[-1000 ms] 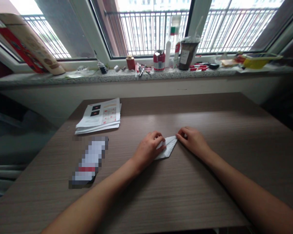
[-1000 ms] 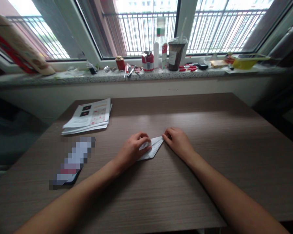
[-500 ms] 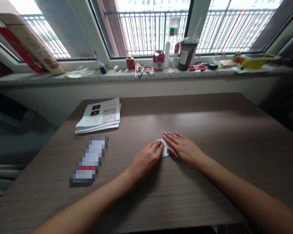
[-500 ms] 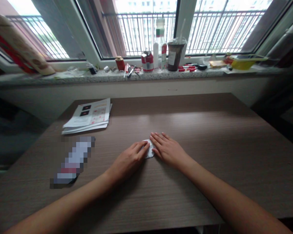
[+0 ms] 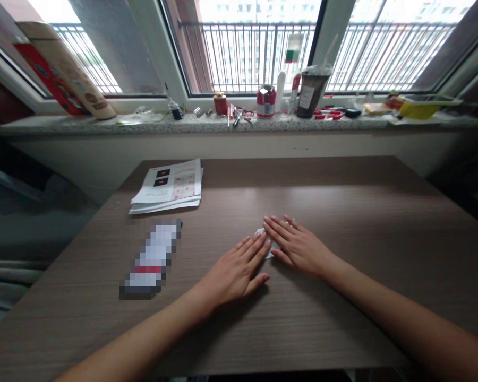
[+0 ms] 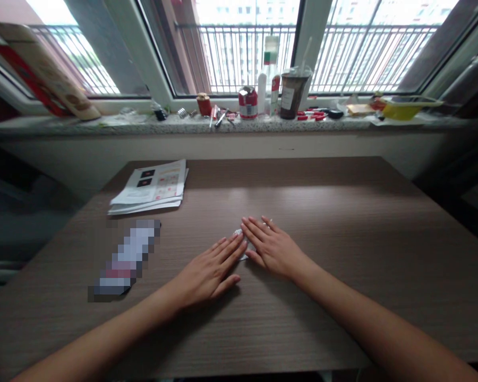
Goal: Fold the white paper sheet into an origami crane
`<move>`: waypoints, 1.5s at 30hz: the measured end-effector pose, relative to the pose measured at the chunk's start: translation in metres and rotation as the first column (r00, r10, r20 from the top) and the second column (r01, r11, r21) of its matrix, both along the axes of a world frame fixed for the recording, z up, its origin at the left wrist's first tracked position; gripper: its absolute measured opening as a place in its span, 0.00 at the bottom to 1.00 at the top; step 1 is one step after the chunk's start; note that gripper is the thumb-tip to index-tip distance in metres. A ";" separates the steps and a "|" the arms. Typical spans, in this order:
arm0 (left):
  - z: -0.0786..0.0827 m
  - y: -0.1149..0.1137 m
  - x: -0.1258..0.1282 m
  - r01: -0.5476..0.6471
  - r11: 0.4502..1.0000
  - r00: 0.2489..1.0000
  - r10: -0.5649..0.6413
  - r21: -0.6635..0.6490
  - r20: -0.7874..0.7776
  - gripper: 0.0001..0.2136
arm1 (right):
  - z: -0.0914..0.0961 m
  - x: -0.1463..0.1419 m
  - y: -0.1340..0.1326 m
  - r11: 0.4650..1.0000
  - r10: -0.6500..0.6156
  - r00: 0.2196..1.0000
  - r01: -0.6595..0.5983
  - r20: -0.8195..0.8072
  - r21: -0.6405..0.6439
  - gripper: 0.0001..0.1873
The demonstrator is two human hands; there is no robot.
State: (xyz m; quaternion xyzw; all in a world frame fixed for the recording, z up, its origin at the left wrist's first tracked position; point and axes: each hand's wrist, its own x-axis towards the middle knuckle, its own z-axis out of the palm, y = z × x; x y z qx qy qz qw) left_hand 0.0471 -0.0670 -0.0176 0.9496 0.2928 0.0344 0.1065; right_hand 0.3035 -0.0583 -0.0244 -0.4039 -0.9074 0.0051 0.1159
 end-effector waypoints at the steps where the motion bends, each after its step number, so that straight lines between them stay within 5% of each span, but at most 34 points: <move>1: -0.001 0.000 0.000 0.001 1.000 1.000 -0.001 -0.002 0.002 0.34 | 0.000 0.000 0.000 1.000 0.009 1.000 -0.009 -0.001 -0.011 0.35; 12: 0.005 -0.008 -0.021 0.047 0.998 0.999 -0.046 -0.049 0.013 0.34 | -0.002 0.004 0.001 0.995 0.017 1.000 -0.017 -0.002 -0.094 0.40; 23: 0.007 -0.002 -0.023 0.061 0.997 0.997 -0.060 -0.036 0.045 0.32 | -0.014 0.057 0.018 0.990 -0.129 0.992 0.129 0.004 -0.048 0.39; 31: 0.013 0.013 -0.010 0.112 0.993 0.993 -0.111 -0.026 0.026 0.29 | 0.013 0.026 0.000 0.995 -0.100 0.994 0.100 -0.047 -0.005 0.39; 37: 0.007 0.019 -0.002 0.139 0.990 0.990 -0.139 -0.025 -0.004 0.29 | -0.004 0.012 -0.003 0.991 -0.006 1.000 0.004 -0.013 -0.133 0.34; 45: 0.007 -0.008 -0.022 0.030 1.000 0.999 -0.030 0.001 -0.039 0.33 | -0.002 0.013 -0.003 0.985 -0.040 0.999 0.035 -0.026 -0.170 0.36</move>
